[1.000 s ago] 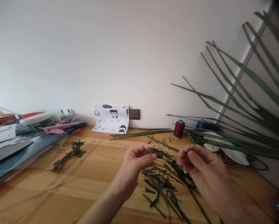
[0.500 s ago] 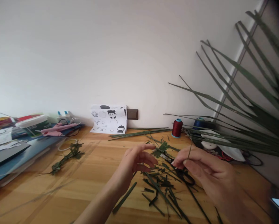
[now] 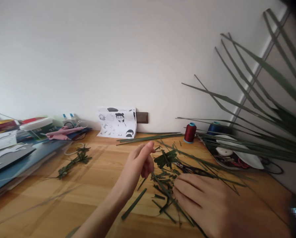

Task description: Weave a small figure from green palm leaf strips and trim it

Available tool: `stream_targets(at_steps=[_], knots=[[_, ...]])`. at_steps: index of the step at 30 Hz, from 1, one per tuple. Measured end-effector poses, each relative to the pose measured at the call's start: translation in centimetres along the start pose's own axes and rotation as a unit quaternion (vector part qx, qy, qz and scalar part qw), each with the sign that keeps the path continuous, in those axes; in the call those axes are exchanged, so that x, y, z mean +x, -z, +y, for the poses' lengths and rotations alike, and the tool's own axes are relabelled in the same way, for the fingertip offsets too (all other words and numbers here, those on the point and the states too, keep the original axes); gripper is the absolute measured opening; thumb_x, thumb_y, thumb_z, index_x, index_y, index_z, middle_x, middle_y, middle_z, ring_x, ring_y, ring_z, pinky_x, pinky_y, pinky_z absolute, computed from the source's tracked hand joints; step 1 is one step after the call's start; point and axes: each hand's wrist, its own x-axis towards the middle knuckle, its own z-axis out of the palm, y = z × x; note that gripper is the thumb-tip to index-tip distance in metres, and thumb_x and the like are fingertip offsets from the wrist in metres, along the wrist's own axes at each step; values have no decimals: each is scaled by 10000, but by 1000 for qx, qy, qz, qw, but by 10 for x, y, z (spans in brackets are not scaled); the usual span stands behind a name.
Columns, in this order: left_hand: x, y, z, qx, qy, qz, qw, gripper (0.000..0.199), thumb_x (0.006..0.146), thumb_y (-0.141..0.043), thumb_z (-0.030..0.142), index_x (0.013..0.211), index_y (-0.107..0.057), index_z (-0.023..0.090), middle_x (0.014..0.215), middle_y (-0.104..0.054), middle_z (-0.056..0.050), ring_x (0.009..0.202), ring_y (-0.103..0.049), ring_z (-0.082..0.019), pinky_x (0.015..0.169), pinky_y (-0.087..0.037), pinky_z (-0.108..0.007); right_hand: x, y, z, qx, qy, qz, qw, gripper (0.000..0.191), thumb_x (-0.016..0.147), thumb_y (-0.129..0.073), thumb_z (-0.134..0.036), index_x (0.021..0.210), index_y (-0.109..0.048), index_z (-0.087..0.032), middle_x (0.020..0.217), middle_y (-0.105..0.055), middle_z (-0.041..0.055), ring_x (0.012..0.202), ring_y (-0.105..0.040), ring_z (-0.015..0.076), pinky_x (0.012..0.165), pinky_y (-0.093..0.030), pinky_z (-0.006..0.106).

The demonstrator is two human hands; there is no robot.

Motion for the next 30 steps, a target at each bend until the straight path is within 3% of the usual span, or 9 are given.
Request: stream_targets(at_steps=[4,8,10,15,17,21,25,27,30], knots=[[-3,4,7,84,-18,5,996,514,704,-461,578,936,-572,133,323,-425,61,322,-358,-98,349,-270,-191,-4,-15,-4,11,-13,-60,998,243,850,-361,-113,886,-598,-154,952,-625,57,857,-552,199,643,-456,320],[-2,9,9,81,47,-110,990,586,770,-337,578,1046,-583,124,325,-490,21,300,-402,-103,358,-294,-197,-4,-21,-8,35,1,-60,998,178,836,-419,-136,857,-594,-160,860,-626,51,843,-551,171,702,-461,306],[0,10,6,74,65,-138,986,554,773,-347,567,978,-621,131,429,-581,-23,344,-474,-105,381,-320,-198,-4,-21,-9,46,5,-54,997,177,838,-423,-137,857,-597,-164,850,-630,46,851,-550,169,707,-465,300],[7,9,-4,63,40,-101,992,300,718,-558,411,694,-675,135,619,-647,-39,535,-559,-111,507,-411,-205,-2,-14,-3,142,-36,-41,988,220,853,-400,-130,923,-601,-185,921,-637,36,889,-553,162,749,-469,293],[7,9,-5,28,17,-105,994,135,670,-634,255,740,-691,155,705,-677,-30,634,-574,-112,607,-433,-208,1,-9,2,215,-68,-30,974,229,864,-395,-143,939,-600,-210,908,-643,9,840,-569,128,743,-471,250],[4,9,-5,-52,-9,-121,991,232,623,-660,108,844,-676,176,833,-685,-21,758,-586,-124,724,-437,-235,6,-1,5,306,-206,74,926,141,796,-527,-161,864,-624,-236,816,-667,-32,721,-607,85,664,-482,148],[-1,6,-4,-95,-47,-135,985,326,626,-675,90,935,-617,176,831,-666,-11,760,-581,-113,694,-444,-220,9,4,3,347,-378,104,852,156,742,-586,-193,869,-604,-283,711,-674,-70,605,-618,72,540,-477,108],[-2,3,-4,-108,-50,-139,983,355,628,-680,85,959,-588,178,802,-657,-2,737,-581,-104,676,-446,-213,10,7,1,367,-417,104,825,114,770,-555,-237,863,-597,-288,641,-653,-74,549,-598,67,481,-457,106],[0,0,-7,-113,-50,-122,985,298,606,-699,77,872,-599,165,796,-646,3,744,-581,-99,685,-451,-206,12,13,1,372,-422,102,821,83,785,-534,-277,783,-617,-275,626,-626,-59,521,-565,68,454,-436,119]])
